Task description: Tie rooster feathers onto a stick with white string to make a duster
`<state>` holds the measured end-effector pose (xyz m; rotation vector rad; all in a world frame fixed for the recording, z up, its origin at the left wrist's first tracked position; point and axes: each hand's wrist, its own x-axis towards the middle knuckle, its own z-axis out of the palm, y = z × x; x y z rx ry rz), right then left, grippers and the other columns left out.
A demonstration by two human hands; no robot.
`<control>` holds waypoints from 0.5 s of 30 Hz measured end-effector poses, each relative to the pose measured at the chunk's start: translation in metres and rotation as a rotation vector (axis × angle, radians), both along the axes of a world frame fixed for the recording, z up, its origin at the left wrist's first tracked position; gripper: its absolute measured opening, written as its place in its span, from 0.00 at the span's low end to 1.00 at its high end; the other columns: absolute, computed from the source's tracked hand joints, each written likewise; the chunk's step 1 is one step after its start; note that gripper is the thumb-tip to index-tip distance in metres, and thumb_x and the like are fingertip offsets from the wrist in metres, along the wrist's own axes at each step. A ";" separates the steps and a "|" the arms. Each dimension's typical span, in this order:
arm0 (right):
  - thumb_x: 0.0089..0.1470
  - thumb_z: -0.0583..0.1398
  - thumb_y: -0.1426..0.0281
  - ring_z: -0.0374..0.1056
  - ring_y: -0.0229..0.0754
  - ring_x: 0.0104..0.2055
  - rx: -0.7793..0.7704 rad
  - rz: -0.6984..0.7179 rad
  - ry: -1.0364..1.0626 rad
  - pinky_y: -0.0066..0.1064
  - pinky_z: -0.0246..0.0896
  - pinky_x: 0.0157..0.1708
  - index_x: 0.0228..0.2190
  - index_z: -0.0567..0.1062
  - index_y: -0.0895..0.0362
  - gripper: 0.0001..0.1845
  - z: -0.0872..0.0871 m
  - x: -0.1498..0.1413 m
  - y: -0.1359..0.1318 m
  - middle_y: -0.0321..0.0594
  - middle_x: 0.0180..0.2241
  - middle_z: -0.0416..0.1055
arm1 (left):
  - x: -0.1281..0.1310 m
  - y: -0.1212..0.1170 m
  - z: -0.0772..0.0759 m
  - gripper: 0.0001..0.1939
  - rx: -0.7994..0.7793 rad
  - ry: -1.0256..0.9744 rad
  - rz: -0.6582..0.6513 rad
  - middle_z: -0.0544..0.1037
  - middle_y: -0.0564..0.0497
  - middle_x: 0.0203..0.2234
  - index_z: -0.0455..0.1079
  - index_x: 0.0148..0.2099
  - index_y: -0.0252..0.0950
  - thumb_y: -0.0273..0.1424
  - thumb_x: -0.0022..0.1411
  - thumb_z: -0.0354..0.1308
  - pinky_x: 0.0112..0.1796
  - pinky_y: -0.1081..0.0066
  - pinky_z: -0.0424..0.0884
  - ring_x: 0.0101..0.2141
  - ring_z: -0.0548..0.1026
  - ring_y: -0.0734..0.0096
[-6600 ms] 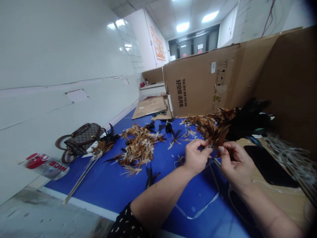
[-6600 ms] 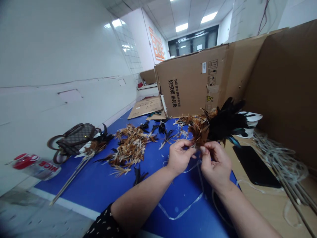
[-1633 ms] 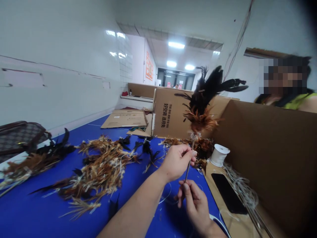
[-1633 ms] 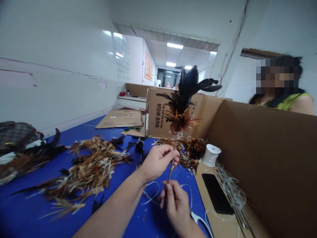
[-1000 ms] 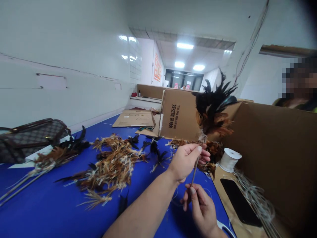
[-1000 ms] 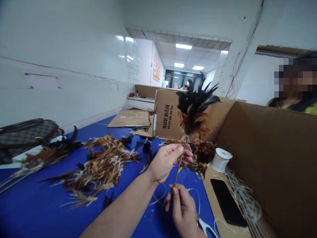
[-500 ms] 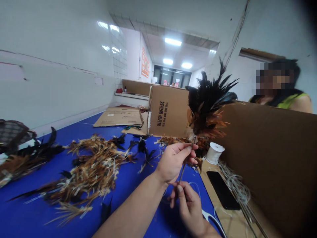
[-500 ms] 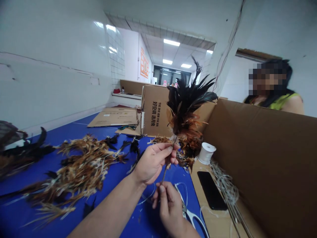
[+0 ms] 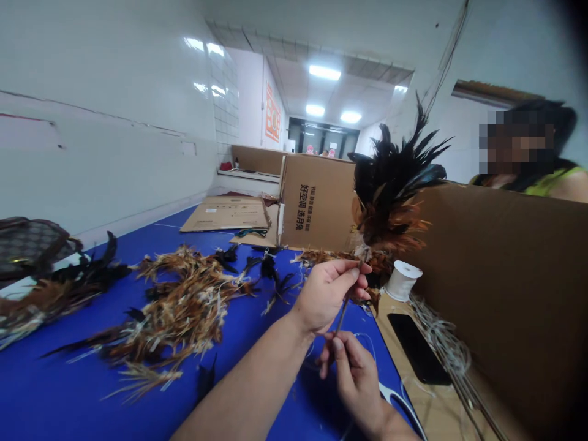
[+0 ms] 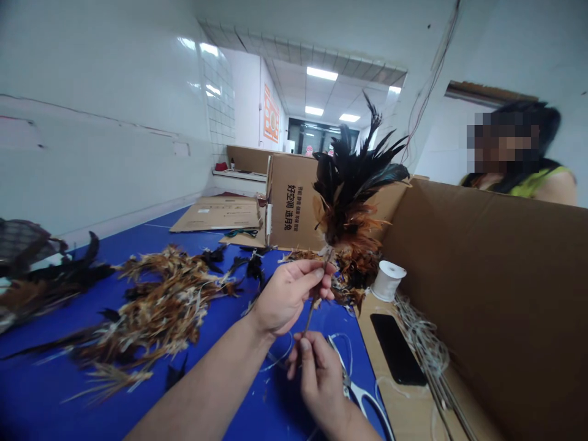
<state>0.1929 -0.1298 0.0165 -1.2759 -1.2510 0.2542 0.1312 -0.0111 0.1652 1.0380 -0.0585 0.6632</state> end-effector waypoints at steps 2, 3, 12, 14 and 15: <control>0.79 0.54 0.58 0.74 0.38 0.25 0.017 -0.009 -0.020 0.30 0.73 0.31 0.40 0.78 0.54 0.19 0.005 -0.002 -0.003 0.36 0.27 0.77 | -0.003 -0.004 0.001 0.14 -0.001 0.011 0.040 0.78 0.48 0.31 0.82 0.45 0.29 0.37 0.66 0.73 0.38 0.70 0.75 0.29 0.78 0.74; 0.79 0.55 0.58 0.75 0.39 0.25 0.022 -0.025 -0.032 0.30 0.74 0.30 0.42 0.78 0.54 0.17 0.007 -0.003 -0.005 0.37 0.29 0.79 | -0.006 -0.005 0.004 0.12 -0.001 0.015 0.069 0.78 0.48 0.31 0.82 0.45 0.29 0.36 0.68 0.72 0.37 0.70 0.74 0.28 0.78 0.75; 0.75 0.59 0.54 0.82 0.45 0.42 -0.135 -0.054 -0.350 0.34 0.77 0.47 0.52 0.83 0.52 0.18 -0.010 0.021 0.000 0.41 0.43 0.85 | -0.109 0.049 0.060 0.12 0.109 0.000 0.490 0.74 0.54 0.30 0.78 0.44 0.33 0.20 0.80 0.54 0.29 0.78 0.60 0.24 0.66 0.86; 0.75 0.60 0.56 0.83 0.47 0.45 -0.137 0.066 -0.451 0.36 0.79 0.49 0.54 0.83 0.50 0.17 -0.014 0.016 0.001 0.41 0.48 0.85 | -0.151 0.066 0.057 0.11 0.109 0.029 0.628 0.74 0.55 0.30 0.78 0.46 0.32 0.21 0.79 0.55 0.28 0.80 0.57 0.23 0.63 0.87; 0.75 0.60 0.57 0.83 0.48 0.47 -0.125 0.131 -0.503 0.37 0.80 0.50 0.56 0.82 0.48 0.17 -0.016 0.012 0.001 0.41 0.50 0.85 | -0.172 0.074 0.052 0.09 0.092 0.053 0.692 0.73 0.56 0.29 0.79 0.46 0.32 0.22 0.79 0.57 0.27 0.80 0.56 0.23 0.63 0.87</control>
